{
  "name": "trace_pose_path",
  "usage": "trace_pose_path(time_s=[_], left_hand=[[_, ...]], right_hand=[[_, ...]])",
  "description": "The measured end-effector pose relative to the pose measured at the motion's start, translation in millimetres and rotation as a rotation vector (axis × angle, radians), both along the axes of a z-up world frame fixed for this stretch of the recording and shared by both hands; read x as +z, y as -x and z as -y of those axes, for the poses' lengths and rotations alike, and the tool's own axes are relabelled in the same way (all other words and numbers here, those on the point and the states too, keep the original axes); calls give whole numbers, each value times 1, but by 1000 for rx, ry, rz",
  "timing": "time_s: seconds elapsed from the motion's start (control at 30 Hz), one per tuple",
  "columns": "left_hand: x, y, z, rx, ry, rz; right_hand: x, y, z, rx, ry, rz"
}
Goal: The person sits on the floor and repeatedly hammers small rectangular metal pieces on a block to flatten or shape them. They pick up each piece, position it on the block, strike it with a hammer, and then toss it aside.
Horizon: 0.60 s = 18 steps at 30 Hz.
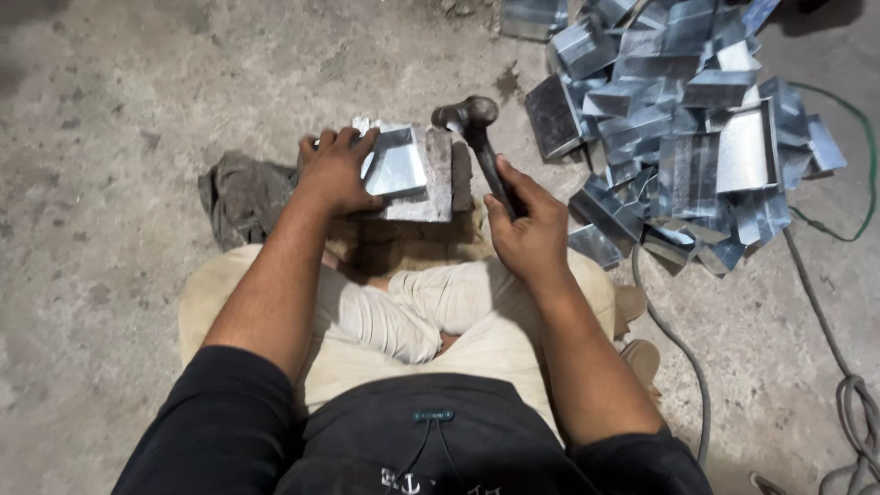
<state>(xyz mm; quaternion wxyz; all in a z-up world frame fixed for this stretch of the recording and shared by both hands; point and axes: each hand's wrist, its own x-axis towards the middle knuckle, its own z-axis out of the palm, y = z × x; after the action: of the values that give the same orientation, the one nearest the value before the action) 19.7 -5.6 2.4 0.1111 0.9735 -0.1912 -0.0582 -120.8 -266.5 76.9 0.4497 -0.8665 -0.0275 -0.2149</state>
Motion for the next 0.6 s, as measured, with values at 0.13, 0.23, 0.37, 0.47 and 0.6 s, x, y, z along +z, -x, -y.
trace_pose_path(time_s=[0.13, 0.23, 0.37, 0.47, 0.6], left_hand=[[1, -2, 4, 5, -38, -32], [1, -1, 3, 6, -45, -37], [1, 1, 3, 15, -21, -40], [2, 3, -5, 31, 57, -120], [1, -6, -25, 169, 479, -604]], right_hand=[[-6, 5, 4, 55, -47, 222], [-40, -2, -9, 106, 0, 232], [-58, -10, -9, -26, 56, -461], [-59, -3, 1, 6, -60, -301], [-44, 4, 17, -40, -48, -227]])
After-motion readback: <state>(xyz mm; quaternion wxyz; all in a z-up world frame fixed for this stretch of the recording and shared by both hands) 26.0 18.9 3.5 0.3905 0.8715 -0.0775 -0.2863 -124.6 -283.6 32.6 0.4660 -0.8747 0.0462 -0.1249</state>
